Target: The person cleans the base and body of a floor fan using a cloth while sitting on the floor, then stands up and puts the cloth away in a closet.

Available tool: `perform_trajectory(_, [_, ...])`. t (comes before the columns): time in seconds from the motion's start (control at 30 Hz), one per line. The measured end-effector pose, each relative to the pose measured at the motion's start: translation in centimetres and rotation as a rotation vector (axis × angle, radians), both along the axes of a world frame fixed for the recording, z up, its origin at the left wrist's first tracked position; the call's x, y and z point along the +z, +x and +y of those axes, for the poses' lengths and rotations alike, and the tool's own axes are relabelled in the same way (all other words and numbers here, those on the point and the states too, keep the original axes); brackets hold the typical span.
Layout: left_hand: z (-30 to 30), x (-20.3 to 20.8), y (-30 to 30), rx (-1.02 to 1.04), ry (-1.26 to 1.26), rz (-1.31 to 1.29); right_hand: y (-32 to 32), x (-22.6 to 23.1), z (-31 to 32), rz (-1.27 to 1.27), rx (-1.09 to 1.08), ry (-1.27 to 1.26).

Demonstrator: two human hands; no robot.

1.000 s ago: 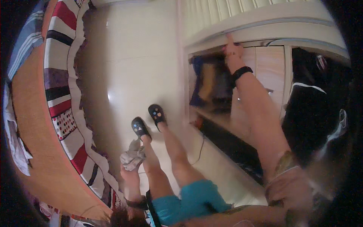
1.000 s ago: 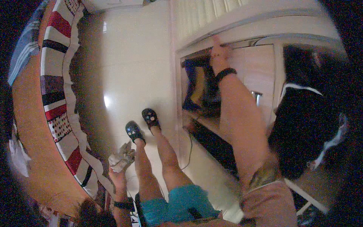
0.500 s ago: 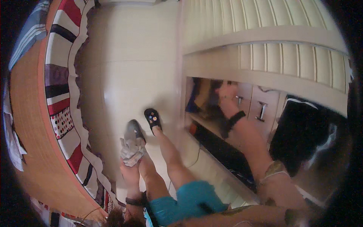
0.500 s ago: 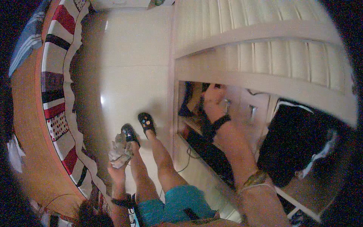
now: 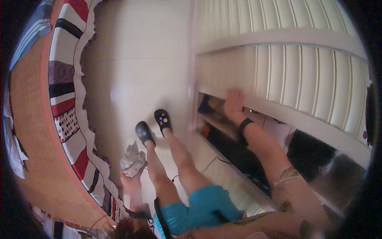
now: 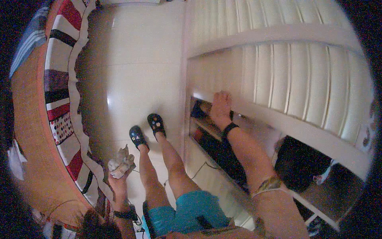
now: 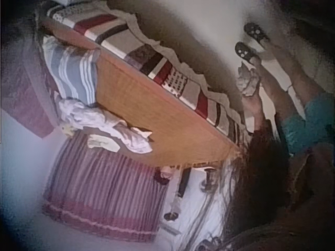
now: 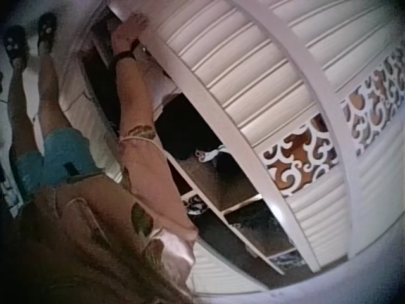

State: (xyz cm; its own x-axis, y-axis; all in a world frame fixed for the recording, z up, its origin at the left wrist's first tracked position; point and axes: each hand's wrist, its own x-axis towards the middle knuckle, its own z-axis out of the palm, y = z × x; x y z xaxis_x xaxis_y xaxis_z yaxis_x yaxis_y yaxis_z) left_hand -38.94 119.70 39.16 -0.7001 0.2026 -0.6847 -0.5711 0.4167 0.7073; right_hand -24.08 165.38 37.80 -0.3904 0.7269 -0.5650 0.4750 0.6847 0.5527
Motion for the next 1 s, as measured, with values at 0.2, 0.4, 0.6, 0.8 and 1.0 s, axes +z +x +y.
perform_trajectory(0.2, [1.0, 1.7, 0.0, -0.030, -0.006, 0.055, 2.4, -0.9, -3.4, 0.060, -0.141, 0.042])
perform_trajectory(0.4, [0.6, 1.0, 0.6, 0.016, -0.098, -0.004, 4.5, 0.0, -7.9, 0.036, -0.027, 0.067])
perform_trajectory(0.6, [-0.5, 0.4, 1.1, 0.013, -0.154, -0.038, 6.7, 0.7, -11.5, -0.040, -0.082, -0.085])
perform_trajectory(0.8, [-1.0, 1.5, 0.6, 0.178, -0.203, -0.020, 9.4, 1.0, -14.7, -0.166, -0.349, -0.225])
perform_trajectory(1.0, [-3.7, -1.3, 0.9, 0.269, -0.181, 0.107, 12.8, 0.0, -16.9, -0.176, -0.328, -0.269])
